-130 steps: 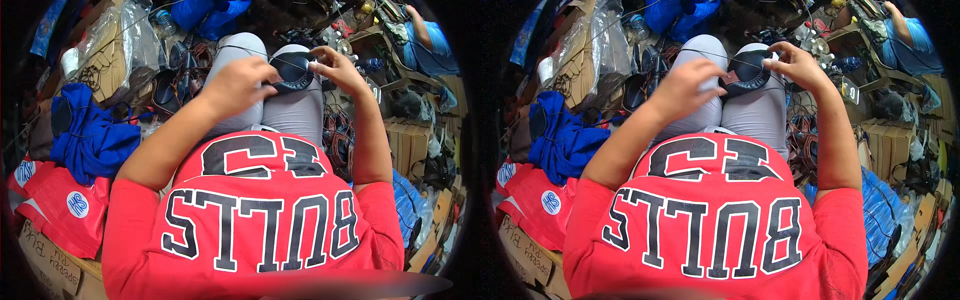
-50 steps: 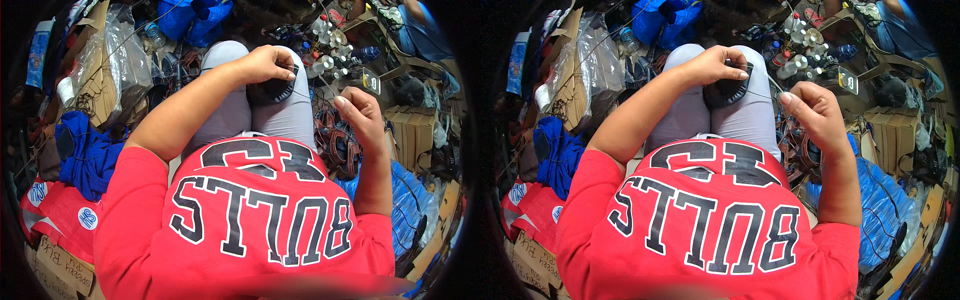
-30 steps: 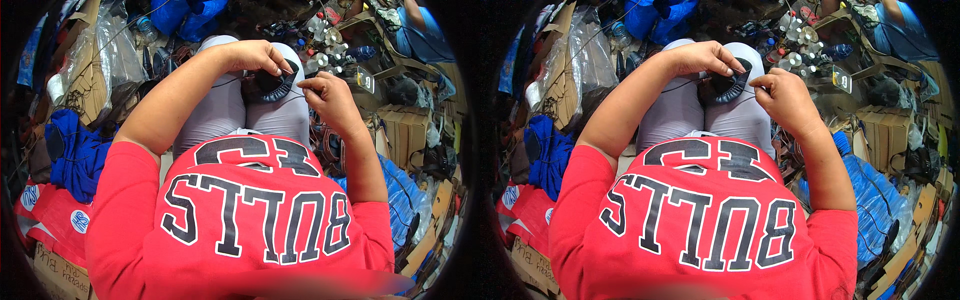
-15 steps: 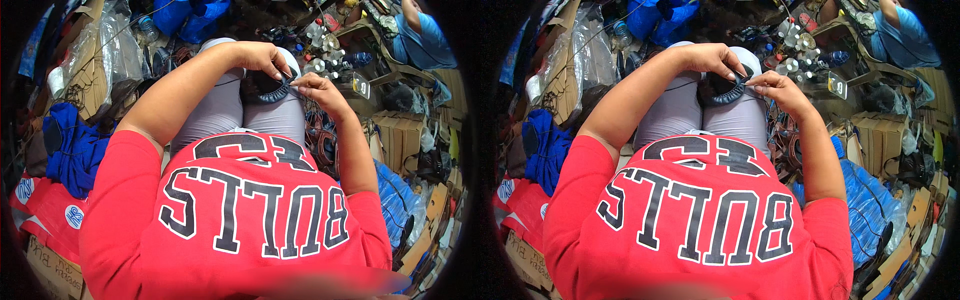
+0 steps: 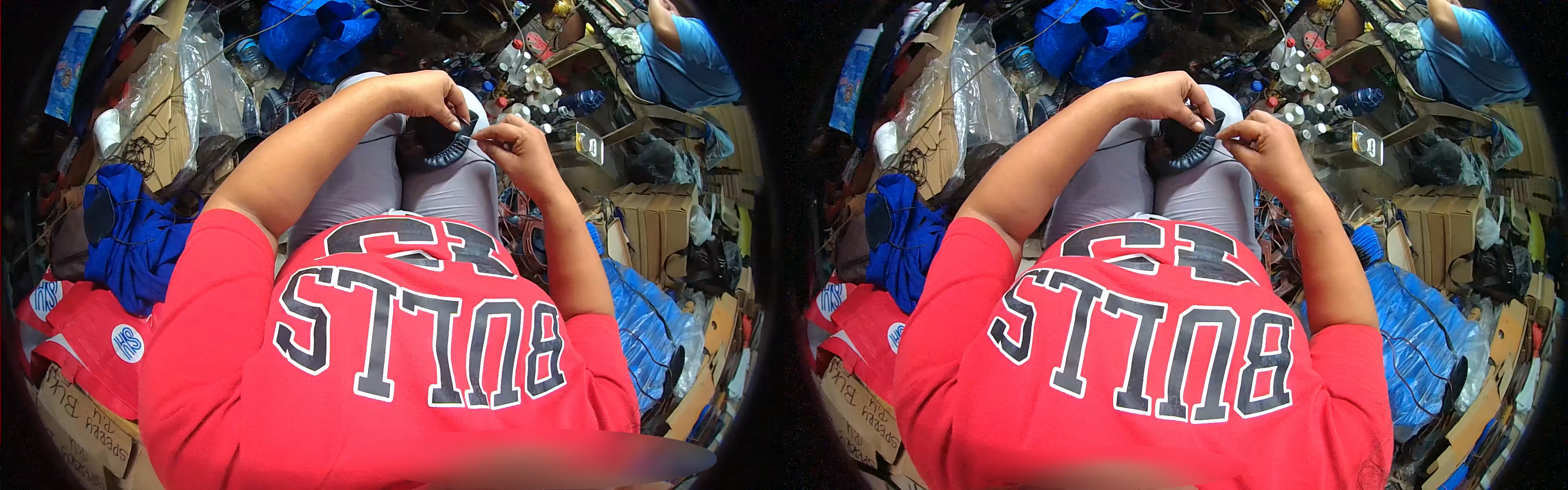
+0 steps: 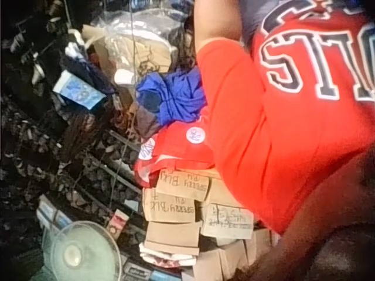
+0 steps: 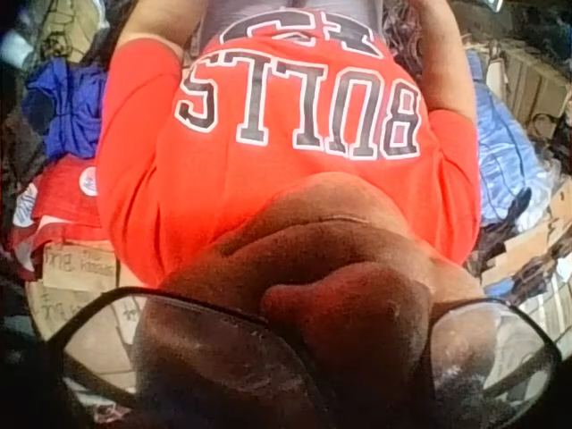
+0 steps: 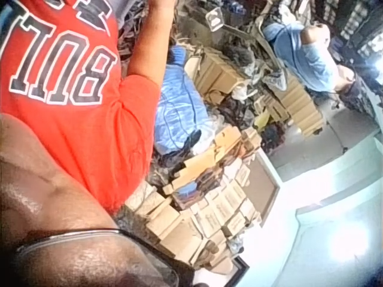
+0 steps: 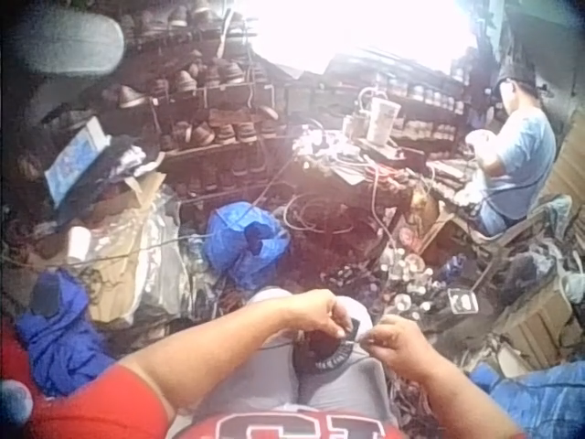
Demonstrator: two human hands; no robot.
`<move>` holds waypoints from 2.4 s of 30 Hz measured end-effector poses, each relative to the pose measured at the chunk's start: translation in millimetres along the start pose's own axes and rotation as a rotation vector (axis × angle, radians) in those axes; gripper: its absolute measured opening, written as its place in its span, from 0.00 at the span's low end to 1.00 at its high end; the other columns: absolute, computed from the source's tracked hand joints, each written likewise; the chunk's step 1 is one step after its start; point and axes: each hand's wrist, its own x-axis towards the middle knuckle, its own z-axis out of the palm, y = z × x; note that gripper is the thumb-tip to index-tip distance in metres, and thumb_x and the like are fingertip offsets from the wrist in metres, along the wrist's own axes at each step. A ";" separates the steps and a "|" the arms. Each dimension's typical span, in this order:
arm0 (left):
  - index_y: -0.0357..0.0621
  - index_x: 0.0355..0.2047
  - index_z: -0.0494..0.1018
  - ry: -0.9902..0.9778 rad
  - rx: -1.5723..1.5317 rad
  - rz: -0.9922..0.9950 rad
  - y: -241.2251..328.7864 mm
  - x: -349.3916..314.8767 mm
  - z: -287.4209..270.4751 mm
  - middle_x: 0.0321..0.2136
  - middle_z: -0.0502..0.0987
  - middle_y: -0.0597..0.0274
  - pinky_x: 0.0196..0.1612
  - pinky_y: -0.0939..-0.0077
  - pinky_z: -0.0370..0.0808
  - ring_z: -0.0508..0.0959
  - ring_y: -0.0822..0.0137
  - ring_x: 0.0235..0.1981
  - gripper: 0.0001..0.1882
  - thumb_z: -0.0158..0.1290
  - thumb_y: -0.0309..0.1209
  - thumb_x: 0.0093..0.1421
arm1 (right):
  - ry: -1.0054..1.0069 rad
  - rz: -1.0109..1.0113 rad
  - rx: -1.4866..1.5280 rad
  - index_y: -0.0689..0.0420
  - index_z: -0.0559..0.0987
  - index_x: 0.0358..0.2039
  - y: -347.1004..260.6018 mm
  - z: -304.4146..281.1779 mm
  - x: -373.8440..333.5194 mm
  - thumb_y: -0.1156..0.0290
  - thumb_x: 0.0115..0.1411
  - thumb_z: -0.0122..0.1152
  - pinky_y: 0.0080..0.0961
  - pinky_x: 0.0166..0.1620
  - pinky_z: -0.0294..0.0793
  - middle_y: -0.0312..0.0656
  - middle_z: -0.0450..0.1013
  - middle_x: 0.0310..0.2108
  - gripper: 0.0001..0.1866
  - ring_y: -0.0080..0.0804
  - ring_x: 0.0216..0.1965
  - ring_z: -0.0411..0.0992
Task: Hand sewing a black leather shoe component using a needle and thread.
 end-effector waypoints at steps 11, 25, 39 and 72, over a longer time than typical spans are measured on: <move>0.40 0.36 0.78 -0.008 -0.173 0.042 -11.8 -1.8 3.2 0.30 0.79 0.65 0.43 0.78 0.69 0.75 0.74 0.33 0.15 0.61 0.35 0.50 | -0.068 0.002 -0.092 0.55 0.81 0.33 -10.4 -4.1 -2.2 0.76 0.50 0.60 0.25 0.30 0.67 0.40 0.67 0.23 0.09 0.32 0.25 0.68; 0.43 0.42 0.76 -0.065 0.017 0.031 -4.2 -0.9 2.6 0.34 0.79 0.61 0.44 0.75 0.69 0.76 0.70 0.37 0.18 0.59 0.30 0.48 | -0.095 0.179 0.357 0.56 0.80 0.31 13.4 16.2 7.4 0.74 0.50 0.64 0.19 0.35 0.66 0.34 0.70 0.27 0.06 0.23 0.31 0.67; 0.40 0.28 0.76 0.635 0.149 0.182 -3.3 -78.3 61.9 0.26 0.70 0.56 0.31 0.71 0.71 0.75 0.64 0.28 0.05 0.54 0.19 0.51 | 0.134 -0.051 -0.022 0.54 0.79 0.39 -5.9 26.2 -23.0 0.81 0.51 0.56 0.23 0.31 0.67 0.40 0.66 0.24 0.14 0.30 0.24 0.66; 0.44 0.32 0.79 0.546 0.206 0.255 -9.2 -54.6 45.6 0.22 0.70 0.65 0.27 0.80 0.68 0.72 0.72 0.24 0.08 0.57 0.21 0.50 | -0.248 0.199 0.338 0.56 0.80 0.40 21.8 -0.8 2.1 0.77 0.54 0.58 0.14 0.36 0.64 0.28 0.68 0.29 0.12 0.15 0.30 0.63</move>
